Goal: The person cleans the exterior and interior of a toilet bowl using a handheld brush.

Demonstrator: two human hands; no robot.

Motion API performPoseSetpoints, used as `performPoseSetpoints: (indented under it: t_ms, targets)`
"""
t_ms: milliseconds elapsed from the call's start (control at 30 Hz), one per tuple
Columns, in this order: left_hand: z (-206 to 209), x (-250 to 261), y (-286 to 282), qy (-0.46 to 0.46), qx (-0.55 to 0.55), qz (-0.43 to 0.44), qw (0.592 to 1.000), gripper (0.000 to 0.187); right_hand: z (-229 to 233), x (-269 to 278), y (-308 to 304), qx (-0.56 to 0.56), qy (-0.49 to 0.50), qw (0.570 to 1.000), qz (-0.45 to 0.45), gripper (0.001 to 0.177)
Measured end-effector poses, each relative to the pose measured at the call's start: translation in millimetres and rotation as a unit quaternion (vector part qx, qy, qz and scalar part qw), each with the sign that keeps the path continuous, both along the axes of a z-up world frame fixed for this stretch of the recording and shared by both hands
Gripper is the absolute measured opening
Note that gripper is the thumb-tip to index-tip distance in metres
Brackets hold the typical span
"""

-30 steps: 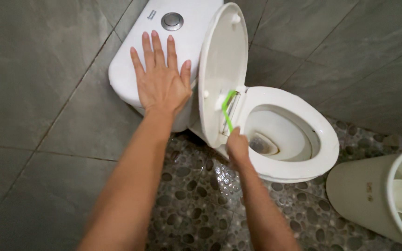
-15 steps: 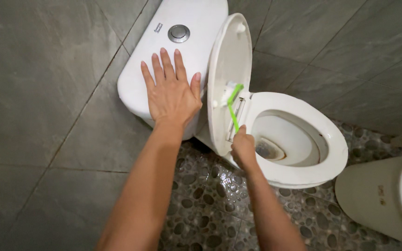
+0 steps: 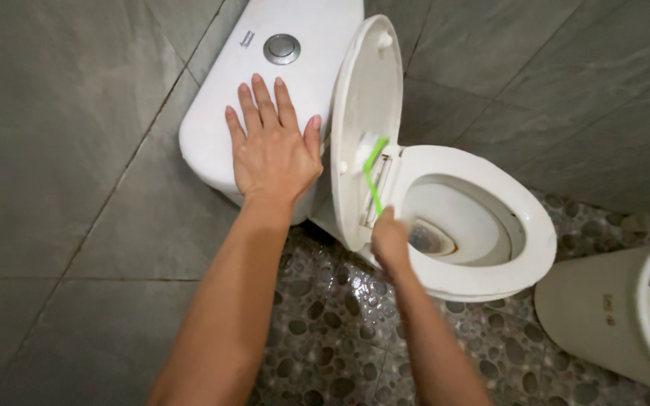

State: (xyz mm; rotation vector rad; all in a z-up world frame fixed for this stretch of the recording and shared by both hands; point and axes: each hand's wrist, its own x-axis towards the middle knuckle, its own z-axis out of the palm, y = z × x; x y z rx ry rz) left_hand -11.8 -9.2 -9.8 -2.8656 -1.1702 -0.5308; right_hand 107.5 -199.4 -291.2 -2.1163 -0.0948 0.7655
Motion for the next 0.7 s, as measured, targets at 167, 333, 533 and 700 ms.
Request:
performPoseSetpoints:
  t_ms: [167, 333, 533, 700]
  targets:
    - [3.7, 1.8, 1.9, 0.011, 0.001, 0.002, 1.0, 0.075, -53.1, -15.4, -26.6, -0.059, -0.186, 0.975, 0.108, 0.039]
    - [2.2, 1.1, 3.0, 0.006, -0.015, -0.001, 1.0, 0.075, 44.9, 3.5, 13.2, 0.059, -0.006, 0.998, -0.005, 0.052]
    - [8.4, 0.0, -0.1, 0.019, -0.012, 0.001, 1.0, 0.074, 17.6, -53.2, -18.1, -0.024, -0.099, 0.994, 0.048, 0.058]
    - [6.3, 0.7, 1.1, 0.012, -0.009, -0.003, 1.0, 0.074, -8.7, -19.2, -17.5, -0.065, -0.064, 0.996, 0.009, 0.06]
